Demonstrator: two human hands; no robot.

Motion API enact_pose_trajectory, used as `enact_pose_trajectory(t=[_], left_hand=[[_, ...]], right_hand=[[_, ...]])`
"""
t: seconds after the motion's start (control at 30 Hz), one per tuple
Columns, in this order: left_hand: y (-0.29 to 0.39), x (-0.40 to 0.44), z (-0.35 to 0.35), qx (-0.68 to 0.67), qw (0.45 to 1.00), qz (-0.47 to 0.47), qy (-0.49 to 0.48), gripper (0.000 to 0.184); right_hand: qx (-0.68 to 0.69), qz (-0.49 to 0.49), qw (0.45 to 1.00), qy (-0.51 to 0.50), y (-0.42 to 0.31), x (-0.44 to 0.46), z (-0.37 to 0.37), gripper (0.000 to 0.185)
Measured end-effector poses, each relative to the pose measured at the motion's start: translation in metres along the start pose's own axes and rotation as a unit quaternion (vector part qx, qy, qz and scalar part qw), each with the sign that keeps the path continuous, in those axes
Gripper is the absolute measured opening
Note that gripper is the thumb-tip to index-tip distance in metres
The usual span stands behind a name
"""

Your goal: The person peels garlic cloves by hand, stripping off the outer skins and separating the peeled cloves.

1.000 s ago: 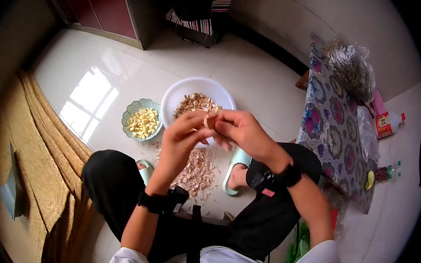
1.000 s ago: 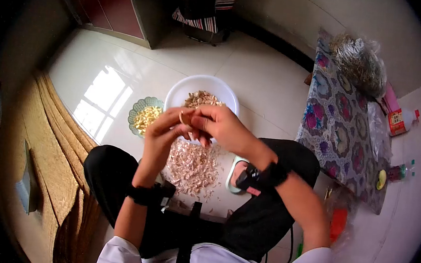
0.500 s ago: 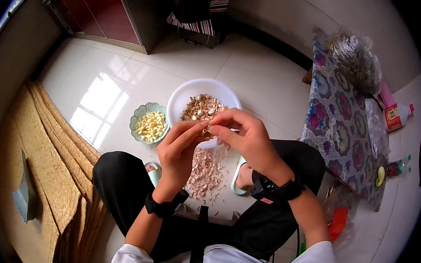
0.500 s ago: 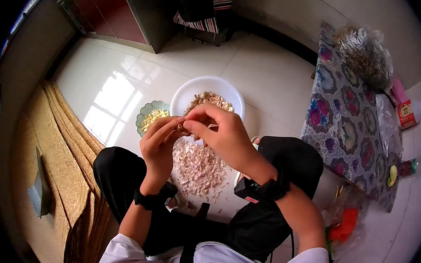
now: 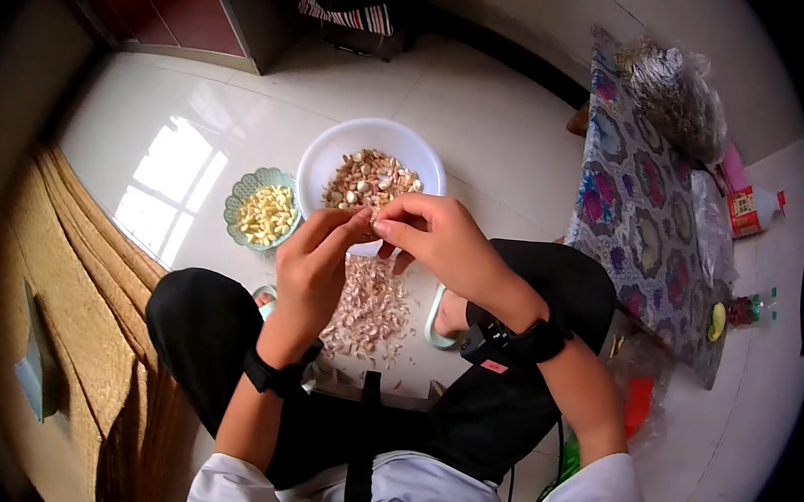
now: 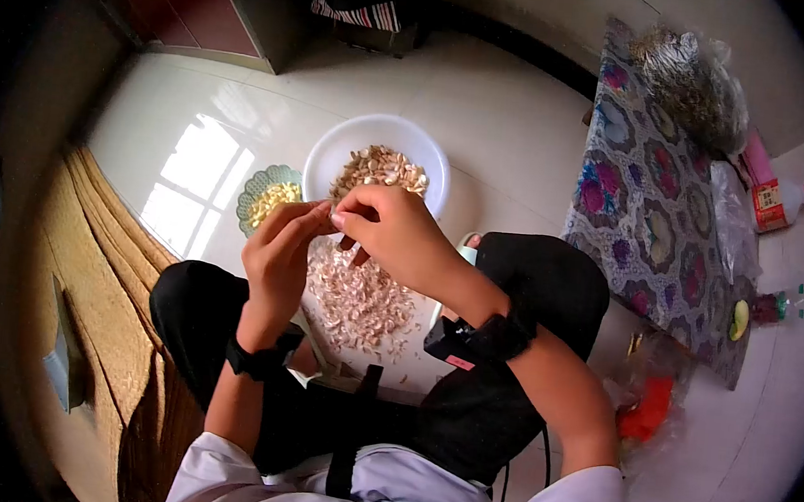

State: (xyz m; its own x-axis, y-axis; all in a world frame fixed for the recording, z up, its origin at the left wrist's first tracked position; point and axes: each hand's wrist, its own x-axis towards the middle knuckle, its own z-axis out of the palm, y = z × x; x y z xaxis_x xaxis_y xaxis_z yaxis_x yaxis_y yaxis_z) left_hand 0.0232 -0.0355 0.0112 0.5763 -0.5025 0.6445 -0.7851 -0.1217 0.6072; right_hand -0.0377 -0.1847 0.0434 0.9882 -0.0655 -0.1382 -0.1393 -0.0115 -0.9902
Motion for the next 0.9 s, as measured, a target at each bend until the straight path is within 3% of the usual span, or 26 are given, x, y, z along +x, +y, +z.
enact_pose_trajectory(t=[0.17, 0.33, 0.6, 0.73, 0.9], left_hand=[[-0.003, -0.004, -0.004, 0.074, 0.994, 0.032, -0.074, 0.032], [-0.001, -0.008, -0.007, 0.079, 0.991, 0.054, -0.094, 0.036], [-0.006, -0.008, -0.007, 0.09, 0.988, 0.104, -0.068, 0.037], [-0.001, -0.005, -0.006, 0.074, 0.99, 0.1, -0.066, 0.034], [0.0, -0.001, 0.004, -0.156, 0.979, -0.126, -0.024, 0.019]], right_hand=[[-0.089, 0.042, 0.995, -0.01, 0.015, 0.004, 0.002, 0.018], [-0.026, 0.083, 0.996, -0.025, 0.01, 0.001, 0.006, 0.01], [0.016, 0.012, 0.998, 0.057, 0.015, -0.006, 0.02, 0.013], [0.121, 0.054, 0.987, 0.09, 0.019, -0.013, 0.026, 0.009], [0.241, 0.062, 0.963, 0.103, 0.011, -0.012, 0.023, 0.007]])
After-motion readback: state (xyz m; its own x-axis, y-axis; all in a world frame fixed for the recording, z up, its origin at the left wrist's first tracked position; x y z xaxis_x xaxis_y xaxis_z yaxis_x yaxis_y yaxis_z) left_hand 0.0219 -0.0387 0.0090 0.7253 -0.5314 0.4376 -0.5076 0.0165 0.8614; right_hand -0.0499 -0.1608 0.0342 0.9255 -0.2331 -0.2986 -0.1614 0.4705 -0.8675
